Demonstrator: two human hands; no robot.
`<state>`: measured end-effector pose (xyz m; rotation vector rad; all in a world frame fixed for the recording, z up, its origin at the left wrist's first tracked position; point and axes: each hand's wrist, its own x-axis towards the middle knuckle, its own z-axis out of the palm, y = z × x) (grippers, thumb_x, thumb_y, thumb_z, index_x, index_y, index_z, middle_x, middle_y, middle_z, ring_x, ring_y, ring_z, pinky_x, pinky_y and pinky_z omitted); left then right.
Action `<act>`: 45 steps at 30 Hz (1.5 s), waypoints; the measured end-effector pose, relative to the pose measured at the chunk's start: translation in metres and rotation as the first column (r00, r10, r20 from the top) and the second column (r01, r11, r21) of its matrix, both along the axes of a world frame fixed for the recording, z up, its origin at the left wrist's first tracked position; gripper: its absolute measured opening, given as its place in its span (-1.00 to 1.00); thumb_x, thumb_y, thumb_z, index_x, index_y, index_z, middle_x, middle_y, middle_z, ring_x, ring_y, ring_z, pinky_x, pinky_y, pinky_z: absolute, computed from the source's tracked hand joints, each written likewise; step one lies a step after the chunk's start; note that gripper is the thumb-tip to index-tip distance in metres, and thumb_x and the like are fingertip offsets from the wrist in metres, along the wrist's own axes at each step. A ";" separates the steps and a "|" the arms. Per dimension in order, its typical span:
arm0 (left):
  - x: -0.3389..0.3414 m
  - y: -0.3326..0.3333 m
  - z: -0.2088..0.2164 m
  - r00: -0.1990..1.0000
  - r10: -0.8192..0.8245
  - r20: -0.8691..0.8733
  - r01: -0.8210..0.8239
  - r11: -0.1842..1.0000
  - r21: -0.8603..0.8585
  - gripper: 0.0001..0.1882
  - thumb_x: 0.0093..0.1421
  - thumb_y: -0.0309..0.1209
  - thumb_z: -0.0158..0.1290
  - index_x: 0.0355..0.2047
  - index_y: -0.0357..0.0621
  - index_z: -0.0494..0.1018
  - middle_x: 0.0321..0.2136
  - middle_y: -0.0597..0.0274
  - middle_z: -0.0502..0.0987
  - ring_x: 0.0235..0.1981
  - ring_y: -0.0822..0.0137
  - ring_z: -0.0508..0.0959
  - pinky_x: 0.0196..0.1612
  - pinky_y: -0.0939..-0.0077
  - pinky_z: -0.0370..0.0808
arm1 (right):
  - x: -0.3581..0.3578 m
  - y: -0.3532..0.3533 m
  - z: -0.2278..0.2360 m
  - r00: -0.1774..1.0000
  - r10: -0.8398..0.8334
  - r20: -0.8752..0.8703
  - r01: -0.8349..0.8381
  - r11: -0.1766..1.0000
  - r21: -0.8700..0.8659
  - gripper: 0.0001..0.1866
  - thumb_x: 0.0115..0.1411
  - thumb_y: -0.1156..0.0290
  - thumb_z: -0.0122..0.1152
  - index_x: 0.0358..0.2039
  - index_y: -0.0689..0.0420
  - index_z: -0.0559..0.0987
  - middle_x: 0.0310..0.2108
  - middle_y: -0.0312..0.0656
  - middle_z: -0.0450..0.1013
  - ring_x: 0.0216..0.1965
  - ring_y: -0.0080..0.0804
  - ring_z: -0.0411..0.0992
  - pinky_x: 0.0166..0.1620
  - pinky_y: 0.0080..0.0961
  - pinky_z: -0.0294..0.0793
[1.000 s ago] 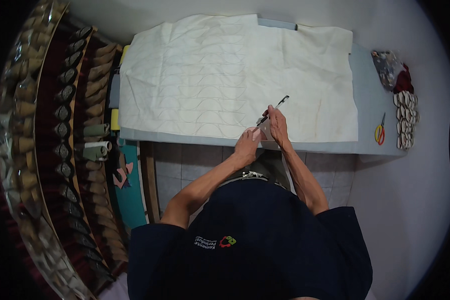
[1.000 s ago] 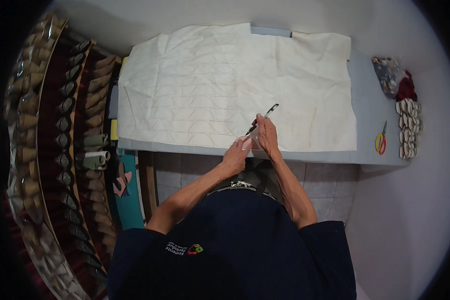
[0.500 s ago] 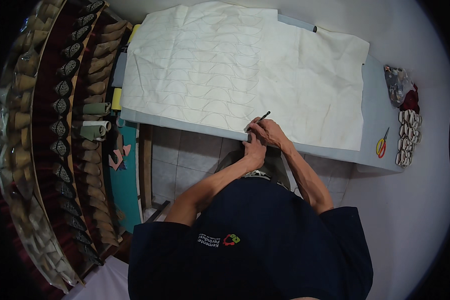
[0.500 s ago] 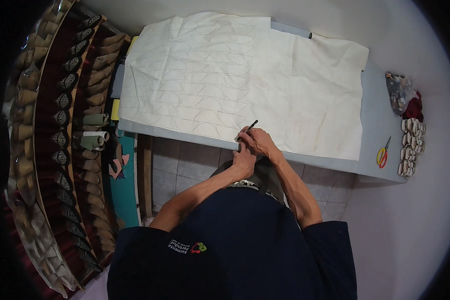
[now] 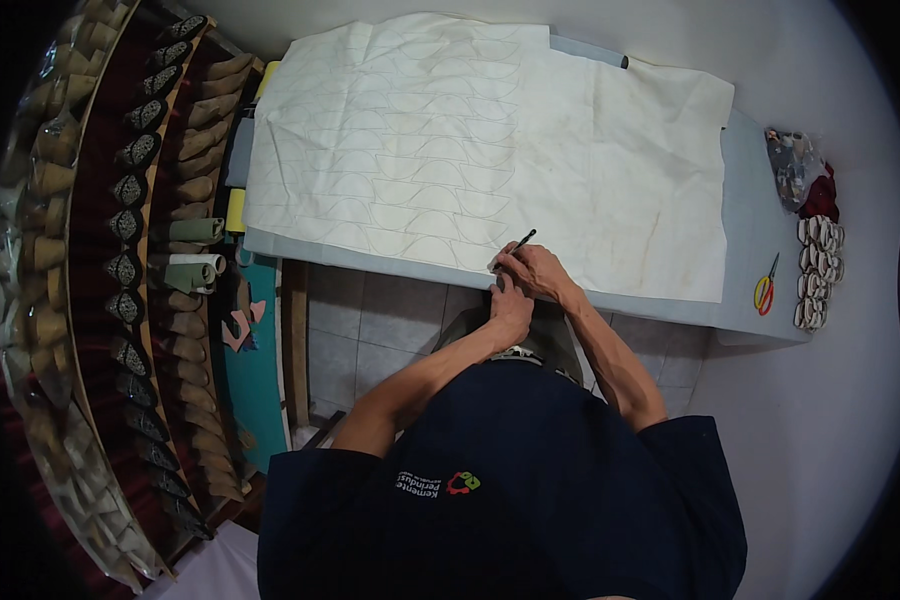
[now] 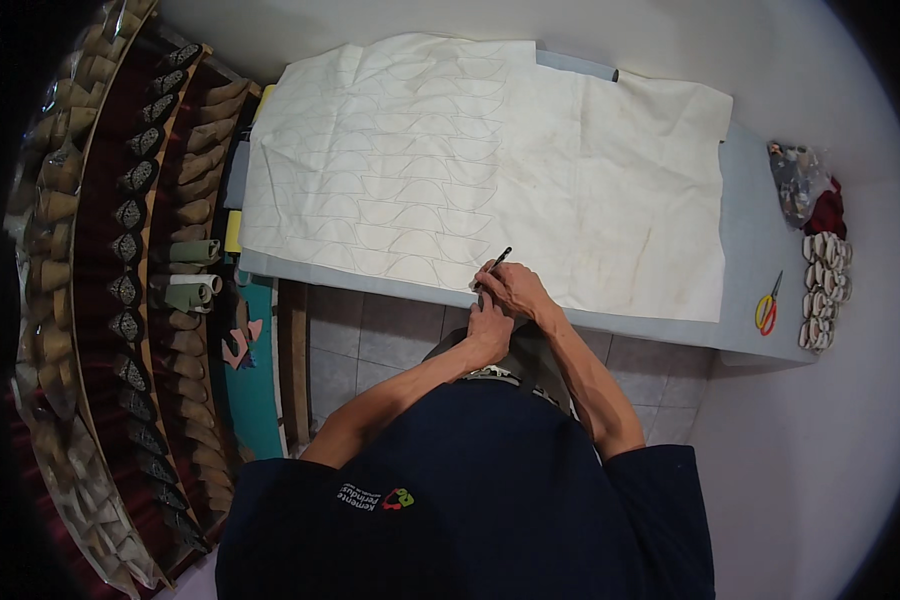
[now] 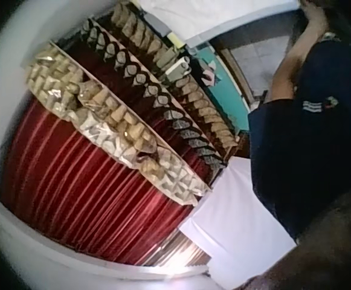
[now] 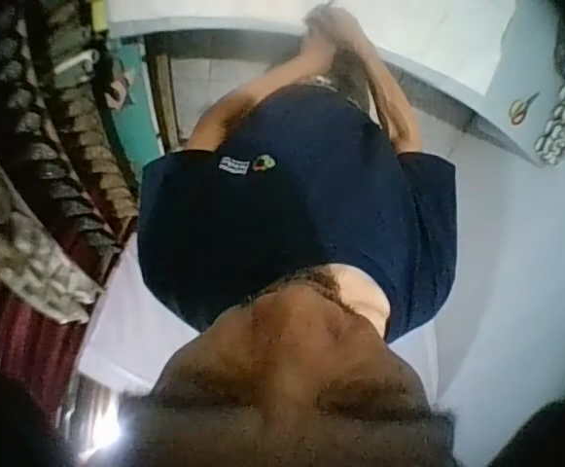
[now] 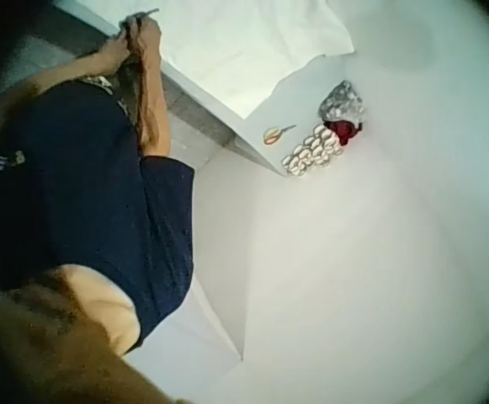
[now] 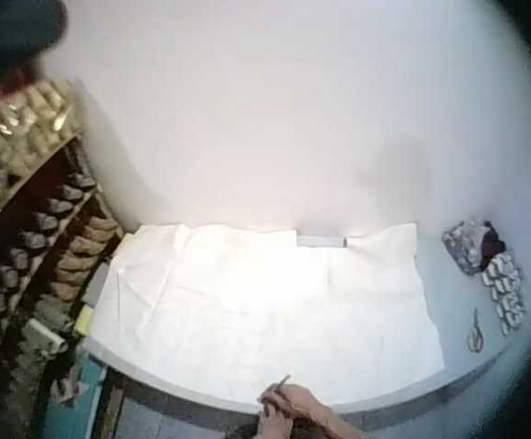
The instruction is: The person uses a pink paper template and a black marker to trace a repeating curved pattern onto a large white fabric sheet. They repeatedly reposition the template and trace its outline to create a series of identical shapes across the material.
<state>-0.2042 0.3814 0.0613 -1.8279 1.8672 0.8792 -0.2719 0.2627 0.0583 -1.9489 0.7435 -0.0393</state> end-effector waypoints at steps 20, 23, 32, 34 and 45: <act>0.027 0.010 -0.025 0.995 -0.055 -0.084 0.016 0.911 -0.412 -0.25 0.06 -0.36 0.33 0.30 -0.09 0.41 0.30 -0.37 0.21 0.32 -0.30 0.25 0.39 -0.01 0.25 | -0.055 0.013 0.009 0.953 -0.276 0.124 0.303 0.869 -0.391 -0.74 0.43 0.18 0.22 -0.10 0.07 0.72 -0.23 -0.18 0.62 -0.22 -0.12 0.61 -0.16 -0.30 0.60; 0.037 0.005 -0.023 0.976 -0.053 -0.212 -0.047 0.897 -0.440 -0.26 0.01 -0.44 0.31 0.27 -0.09 0.43 0.20 -0.21 0.30 0.24 -0.21 0.31 0.31 0.04 0.37 | -0.067 0.031 0.010 0.907 -0.378 0.184 0.420 0.827 -0.373 -0.79 0.39 0.24 0.27 -0.14 0.07 0.72 -0.26 -0.17 0.60 -0.23 -0.07 0.59 -0.17 -0.23 0.58; 0.077 -0.058 -0.007 0.918 -0.032 -0.395 -0.018 0.992 -0.122 -0.42 0.11 -0.50 0.08 0.15 0.21 0.66 0.01 -0.10 0.54 0.00 -0.09 0.53 0.04 0.10 0.61 | -0.103 0.065 0.013 0.922 -0.386 0.033 0.363 0.830 -0.423 -0.78 0.40 0.27 0.30 -0.10 0.13 0.71 -0.27 -0.15 0.63 -0.27 -0.14 0.61 -0.19 -0.29 0.58; 0.093 -0.077 -0.048 0.866 -0.090 -0.491 0.048 0.994 -0.098 -0.48 0.12 -0.50 0.04 0.06 0.24 0.72 -0.04 -0.10 0.60 -0.08 -0.04 0.61 0.00 0.14 0.63 | -0.098 0.066 0.018 0.905 -0.425 0.012 0.417 0.883 -0.215 -0.75 0.42 0.25 0.30 -0.06 0.15 0.71 -0.22 -0.15 0.65 -0.24 -0.21 0.62 -0.15 -0.30 0.58; 0.091 -0.127 -0.060 0.800 -0.304 -0.516 0.392 0.917 0.068 -0.36 -0.32 -0.58 0.25 -0.08 -0.09 0.76 -0.26 -0.01 0.76 -0.45 0.14 0.68 -0.42 0.29 0.61 | -0.040 0.063 -0.020 0.891 -0.353 0.286 0.325 0.935 0.143 -0.71 0.44 0.28 0.28 -0.04 0.27 0.64 -0.04 -0.03 0.59 0.02 -0.14 0.55 0.14 -0.29 0.51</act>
